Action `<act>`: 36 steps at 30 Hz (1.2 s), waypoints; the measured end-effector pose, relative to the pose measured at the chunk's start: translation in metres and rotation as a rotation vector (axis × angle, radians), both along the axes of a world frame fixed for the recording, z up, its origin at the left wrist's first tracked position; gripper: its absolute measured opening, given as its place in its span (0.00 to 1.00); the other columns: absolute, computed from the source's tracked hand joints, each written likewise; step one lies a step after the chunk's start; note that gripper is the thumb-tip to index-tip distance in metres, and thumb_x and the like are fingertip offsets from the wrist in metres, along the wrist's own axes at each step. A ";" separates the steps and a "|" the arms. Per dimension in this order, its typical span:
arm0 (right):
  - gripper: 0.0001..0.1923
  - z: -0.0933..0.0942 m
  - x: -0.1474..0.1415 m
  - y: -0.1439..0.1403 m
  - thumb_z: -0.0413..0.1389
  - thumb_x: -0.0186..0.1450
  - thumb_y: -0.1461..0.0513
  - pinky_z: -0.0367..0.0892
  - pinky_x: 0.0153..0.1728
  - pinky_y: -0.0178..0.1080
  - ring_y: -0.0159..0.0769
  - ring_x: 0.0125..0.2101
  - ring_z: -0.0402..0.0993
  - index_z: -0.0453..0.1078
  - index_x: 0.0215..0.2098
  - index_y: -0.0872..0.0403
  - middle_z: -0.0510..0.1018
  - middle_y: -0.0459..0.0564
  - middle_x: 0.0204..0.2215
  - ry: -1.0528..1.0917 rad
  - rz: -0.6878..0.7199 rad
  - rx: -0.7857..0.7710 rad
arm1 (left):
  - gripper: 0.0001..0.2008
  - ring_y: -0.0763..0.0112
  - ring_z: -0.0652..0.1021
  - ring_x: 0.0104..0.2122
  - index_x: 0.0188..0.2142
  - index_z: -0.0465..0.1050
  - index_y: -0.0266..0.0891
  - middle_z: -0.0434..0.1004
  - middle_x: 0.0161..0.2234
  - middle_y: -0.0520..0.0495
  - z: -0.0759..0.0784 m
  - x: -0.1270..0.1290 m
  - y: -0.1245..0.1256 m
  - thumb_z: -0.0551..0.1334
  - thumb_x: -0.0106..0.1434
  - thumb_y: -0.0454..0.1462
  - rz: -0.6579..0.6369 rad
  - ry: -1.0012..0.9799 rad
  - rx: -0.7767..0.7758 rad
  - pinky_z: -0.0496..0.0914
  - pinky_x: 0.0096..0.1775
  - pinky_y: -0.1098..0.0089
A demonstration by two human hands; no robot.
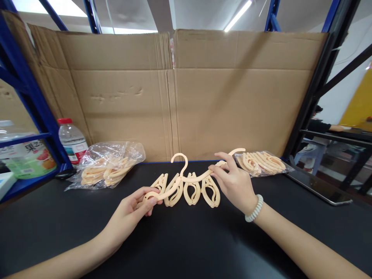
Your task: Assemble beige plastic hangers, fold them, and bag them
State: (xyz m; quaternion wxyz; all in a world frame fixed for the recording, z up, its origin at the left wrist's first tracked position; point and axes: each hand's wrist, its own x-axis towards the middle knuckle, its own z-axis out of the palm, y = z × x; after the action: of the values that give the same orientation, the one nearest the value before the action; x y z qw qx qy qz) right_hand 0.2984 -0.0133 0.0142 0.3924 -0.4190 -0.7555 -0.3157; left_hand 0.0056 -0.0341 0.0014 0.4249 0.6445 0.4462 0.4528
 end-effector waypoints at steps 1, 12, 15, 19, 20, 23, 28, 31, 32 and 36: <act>0.09 0.000 -0.001 0.000 0.50 0.68 0.64 0.74 0.30 0.39 0.35 0.32 0.77 0.73 0.39 0.54 0.68 0.58 0.53 0.009 -0.006 -0.010 | 0.15 0.72 0.68 0.25 0.40 0.73 0.38 0.76 0.30 0.48 0.000 0.000 0.000 0.62 0.59 0.46 -0.002 0.004 -0.003 0.65 0.31 0.71; 0.07 0.001 -0.006 -0.002 0.51 0.66 0.66 0.71 0.48 0.55 0.53 0.54 0.65 0.71 0.38 0.55 0.56 0.60 0.59 0.051 0.131 -0.105 | 0.14 0.73 0.68 0.24 0.37 0.73 0.38 0.75 0.29 0.49 0.004 0.002 -0.004 0.63 0.58 0.46 0.033 -0.078 -0.020 0.64 0.31 0.70; 0.09 -0.003 -0.009 -0.001 0.49 0.67 0.67 0.73 0.45 0.52 0.47 0.47 0.72 0.70 0.40 0.53 0.60 0.60 0.58 0.099 0.221 -0.188 | 0.15 0.72 0.69 0.24 0.38 0.72 0.38 0.76 0.29 0.49 0.005 0.003 -0.003 0.63 0.57 0.47 0.061 -0.104 -0.022 0.65 0.32 0.70; 0.14 -0.006 -0.007 0.002 0.53 0.66 0.64 0.73 0.45 0.51 0.46 0.45 0.74 0.67 0.50 0.51 0.73 0.57 0.48 0.254 0.316 -0.300 | 0.15 0.73 0.69 0.23 0.37 0.72 0.38 0.75 0.28 0.50 0.006 0.004 -0.003 0.64 0.57 0.46 0.081 -0.124 -0.018 0.65 0.31 0.71; 0.15 -0.007 -0.006 0.004 0.54 0.65 0.63 0.74 0.45 0.50 0.45 0.44 0.75 0.66 0.51 0.51 0.75 0.56 0.45 0.318 0.341 -0.355 | 0.14 0.73 0.69 0.23 0.37 0.72 0.38 0.75 0.27 0.51 0.006 0.004 -0.003 0.64 0.57 0.46 0.084 -0.131 -0.016 0.65 0.30 0.71; 0.14 -0.005 -0.003 0.006 0.56 0.65 0.60 0.75 0.44 0.47 0.42 0.41 0.77 0.69 0.49 0.52 0.78 0.54 0.42 0.516 0.437 -0.552 | 0.13 0.73 0.70 0.24 0.37 0.72 0.38 0.74 0.25 0.51 0.005 0.003 -0.004 0.64 0.57 0.44 0.095 -0.149 -0.012 0.65 0.31 0.71; 0.14 0.001 -0.001 0.006 0.59 0.62 0.57 0.74 0.43 0.44 0.41 0.40 0.77 0.73 0.45 0.53 0.80 0.53 0.39 0.749 0.582 -0.769 | 0.16 0.72 0.72 0.26 0.41 0.69 0.37 0.73 0.22 0.53 0.002 0.001 -0.005 0.66 0.57 0.43 0.178 -0.216 -0.014 0.67 0.33 0.71; 0.12 0.000 -0.001 0.004 0.59 0.61 0.58 0.74 0.39 0.41 0.37 0.35 0.76 0.74 0.42 0.54 0.79 0.52 0.35 0.876 0.664 -0.898 | 0.20 0.72 0.74 0.28 0.44 0.66 0.38 0.75 0.26 0.52 0.002 0.002 -0.006 0.68 0.54 0.41 0.205 -0.304 -0.012 0.69 0.34 0.71; 0.12 -0.001 -0.002 0.003 0.59 0.61 0.58 0.74 0.37 0.40 0.35 0.32 0.76 0.74 0.41 0.54 0.78 0.50 0.32 0.913 0.693 -0.939 | 0.21 0.72 0.74 0.28 0.45 0.66 0.38 0.76 0.26 0.52 0.002 0.003 -0.007 0.69 0.54 0.41 0.203 -0.316 -0.019 0.70 0.34 0.71; 0.14 -0.005 -0.018 -0.007 0.61 0.60 0.59 0.72 0.31 0.36 0.30 0.26 0.72 0.70 0.43 0.54 0.73 0.46 0.28 1.052 0.749 -1.068 | 0.18 0.74 0.73 0.30 0.41 0.69 0.37 0.76 0.30 0.50 0.001 0.006 -0.009 0.70 0.53 0.40 0.152 -0.297 -0.046 0.69 0.29 0.76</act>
State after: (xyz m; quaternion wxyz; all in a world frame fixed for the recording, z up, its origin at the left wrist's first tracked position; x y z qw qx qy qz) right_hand 0.2808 -0.0202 0.0092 0.5213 -0.3626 -0.6111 0.4726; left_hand 0.0116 -0.0427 0.0020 0.4654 0.5249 0.4360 0.5637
